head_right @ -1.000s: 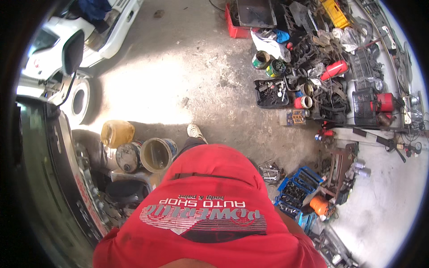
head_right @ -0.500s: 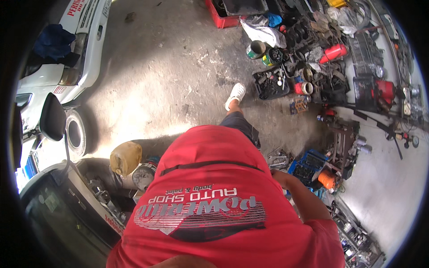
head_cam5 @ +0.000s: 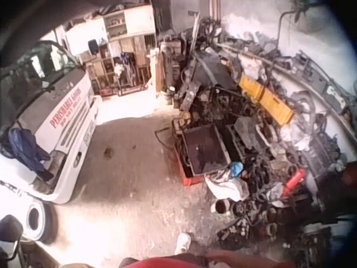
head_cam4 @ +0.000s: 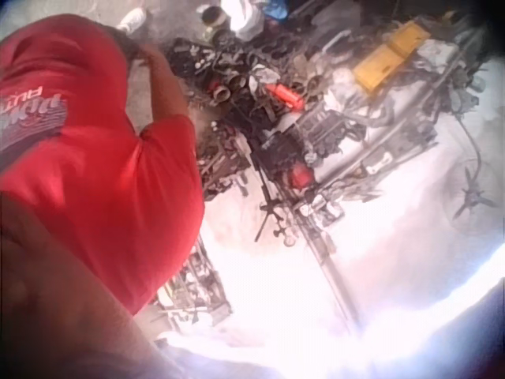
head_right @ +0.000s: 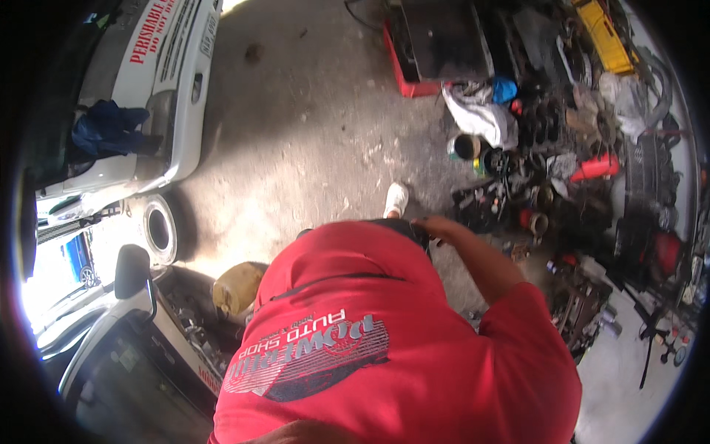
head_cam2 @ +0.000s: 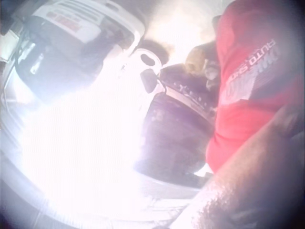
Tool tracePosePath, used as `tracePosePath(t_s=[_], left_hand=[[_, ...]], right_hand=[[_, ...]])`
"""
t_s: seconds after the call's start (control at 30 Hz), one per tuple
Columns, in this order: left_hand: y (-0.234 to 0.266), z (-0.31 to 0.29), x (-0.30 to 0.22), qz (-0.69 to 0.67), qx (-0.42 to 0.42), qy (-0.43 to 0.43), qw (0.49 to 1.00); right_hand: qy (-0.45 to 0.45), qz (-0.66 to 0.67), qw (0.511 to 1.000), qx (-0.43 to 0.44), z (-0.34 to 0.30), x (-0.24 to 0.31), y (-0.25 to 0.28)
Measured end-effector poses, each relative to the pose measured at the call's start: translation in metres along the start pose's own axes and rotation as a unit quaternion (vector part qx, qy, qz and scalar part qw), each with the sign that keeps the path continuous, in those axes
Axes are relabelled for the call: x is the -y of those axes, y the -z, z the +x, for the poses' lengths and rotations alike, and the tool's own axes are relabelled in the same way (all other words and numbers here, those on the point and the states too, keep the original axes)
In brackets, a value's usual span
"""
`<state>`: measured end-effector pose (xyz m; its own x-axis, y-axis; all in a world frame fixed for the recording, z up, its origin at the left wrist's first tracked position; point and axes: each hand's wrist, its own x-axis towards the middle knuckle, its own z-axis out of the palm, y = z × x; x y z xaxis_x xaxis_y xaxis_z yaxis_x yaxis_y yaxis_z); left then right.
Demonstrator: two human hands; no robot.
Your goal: The person uses a power drill to remove bolts from a vehicle's rear door hinge and detaches a plastic interior panel. They then walk to a bucket of parts on the floor and rummage through it to find a specific component.
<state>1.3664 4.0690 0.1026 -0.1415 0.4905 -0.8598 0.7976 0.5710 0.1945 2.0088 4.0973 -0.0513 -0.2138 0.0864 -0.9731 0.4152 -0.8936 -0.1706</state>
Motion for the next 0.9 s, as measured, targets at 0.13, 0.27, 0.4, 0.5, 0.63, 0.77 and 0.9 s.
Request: tracePosePath(t_s=[0.13,0.27,0.4,0.5,0.63,0.77,0.9], left_hand=[[0.046,0.054,-0.056,0.006,-0.011,-0.007,1.0],[0.119,0.131,-0.131,0.054,-0.002,-0.043,0.998],[0.226,0.212,-0.223,0.172,0.027,-0.114,0.978],[0.298,0.264,-0.316,0.289,0.063,-0.174,0.939],[0.349,0.318,-0.463,0.446,0.096,-0.254,0.853],[0.329,0.326,-0.59,0.575,0.122,-0.32,0.743],[0.26,0.302,-0.677,0.645,0.135,-0.379,0.649]], right_hand=[[0.002,-0.035,0.998,-0.057,0.024,0.087,0.024],[0.109,-0.244,0.953,-0.143,0.038,0.113,0.052],[0.144,-0.126,0.954,-0.229,0.045,0.105,0.035],[0.085,0.169,0.931,-0.313,-0.003,0.143,-0.01],[0.072,0.524,0.823,-0.207,-0.061,0.159,-0.095],[0.129,0.679,0.694,-0.202,-0.071,0.167,-0.184],[0.131,0.738,0.618,-0.236,-0.066,0.189,-0.195]])
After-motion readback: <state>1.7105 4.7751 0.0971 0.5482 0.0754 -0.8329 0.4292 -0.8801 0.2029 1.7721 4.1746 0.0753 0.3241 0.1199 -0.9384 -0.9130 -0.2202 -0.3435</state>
